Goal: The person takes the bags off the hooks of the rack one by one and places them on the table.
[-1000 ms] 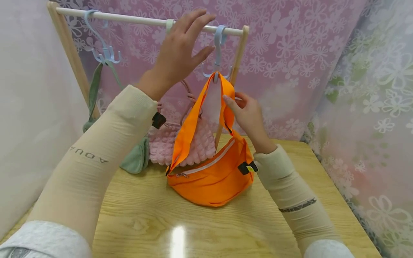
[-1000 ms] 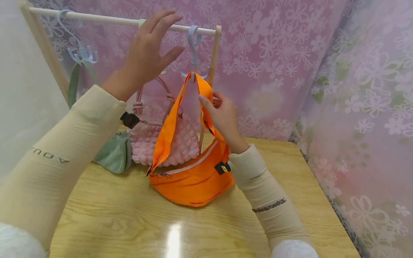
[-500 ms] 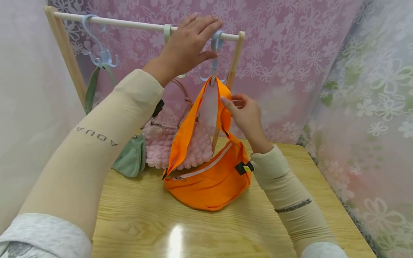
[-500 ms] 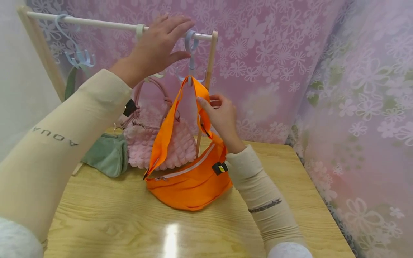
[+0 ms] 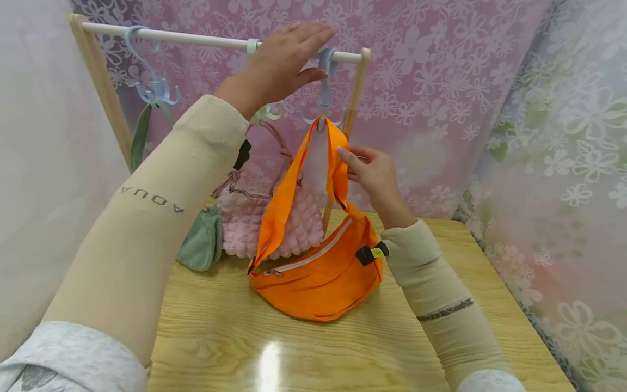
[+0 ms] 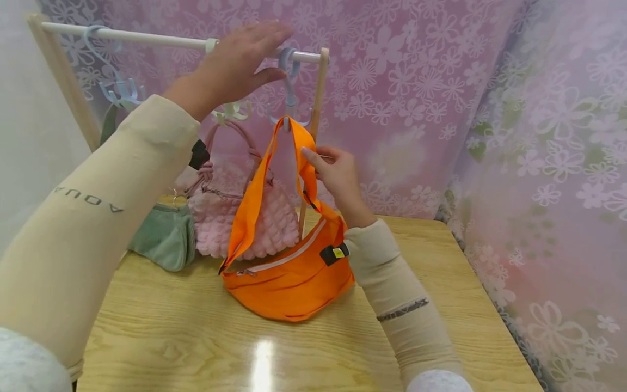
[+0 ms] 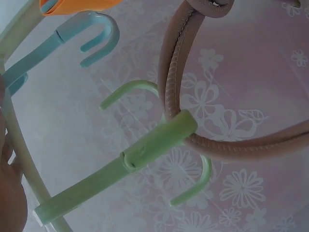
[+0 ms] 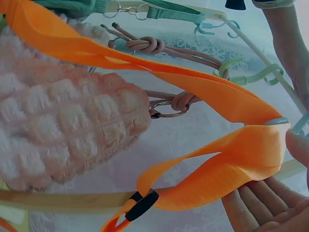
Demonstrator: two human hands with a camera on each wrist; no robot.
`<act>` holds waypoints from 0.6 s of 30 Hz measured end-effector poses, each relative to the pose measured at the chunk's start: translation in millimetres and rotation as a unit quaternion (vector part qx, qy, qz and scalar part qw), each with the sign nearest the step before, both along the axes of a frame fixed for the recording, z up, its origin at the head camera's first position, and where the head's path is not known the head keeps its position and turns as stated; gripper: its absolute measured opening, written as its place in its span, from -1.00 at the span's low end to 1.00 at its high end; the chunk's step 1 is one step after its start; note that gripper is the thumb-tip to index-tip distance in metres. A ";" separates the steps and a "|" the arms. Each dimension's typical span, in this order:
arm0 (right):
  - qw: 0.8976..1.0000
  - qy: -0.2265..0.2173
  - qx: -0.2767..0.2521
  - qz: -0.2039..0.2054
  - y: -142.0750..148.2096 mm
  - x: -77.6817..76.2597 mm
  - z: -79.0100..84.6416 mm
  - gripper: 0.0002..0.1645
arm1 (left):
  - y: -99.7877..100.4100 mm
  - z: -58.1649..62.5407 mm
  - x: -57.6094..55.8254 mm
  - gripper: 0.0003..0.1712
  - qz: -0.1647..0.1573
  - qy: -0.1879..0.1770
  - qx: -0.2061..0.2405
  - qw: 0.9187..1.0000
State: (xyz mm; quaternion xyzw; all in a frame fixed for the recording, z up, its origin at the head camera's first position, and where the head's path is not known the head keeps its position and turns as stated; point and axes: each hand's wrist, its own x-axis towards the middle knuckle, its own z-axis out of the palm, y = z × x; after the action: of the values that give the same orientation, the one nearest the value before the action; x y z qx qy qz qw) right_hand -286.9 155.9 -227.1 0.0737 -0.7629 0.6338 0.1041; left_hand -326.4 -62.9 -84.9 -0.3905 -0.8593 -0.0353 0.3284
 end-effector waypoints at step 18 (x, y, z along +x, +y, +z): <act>0.997 -0.032 -0.057 0.038 -4.4 -5.0 4.0 -0.43 | 20.1 -2.0 0.6 -0.44 0.033 -0.046 0.042 0.997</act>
State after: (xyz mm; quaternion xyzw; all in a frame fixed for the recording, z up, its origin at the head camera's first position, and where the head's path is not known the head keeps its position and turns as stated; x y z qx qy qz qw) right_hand -291.9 151.5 -223.2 0.0765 -0.7254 0.6815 0.0597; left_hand -325.9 -42.8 -86.9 -0.3454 -0.8838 -0.0786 0.3057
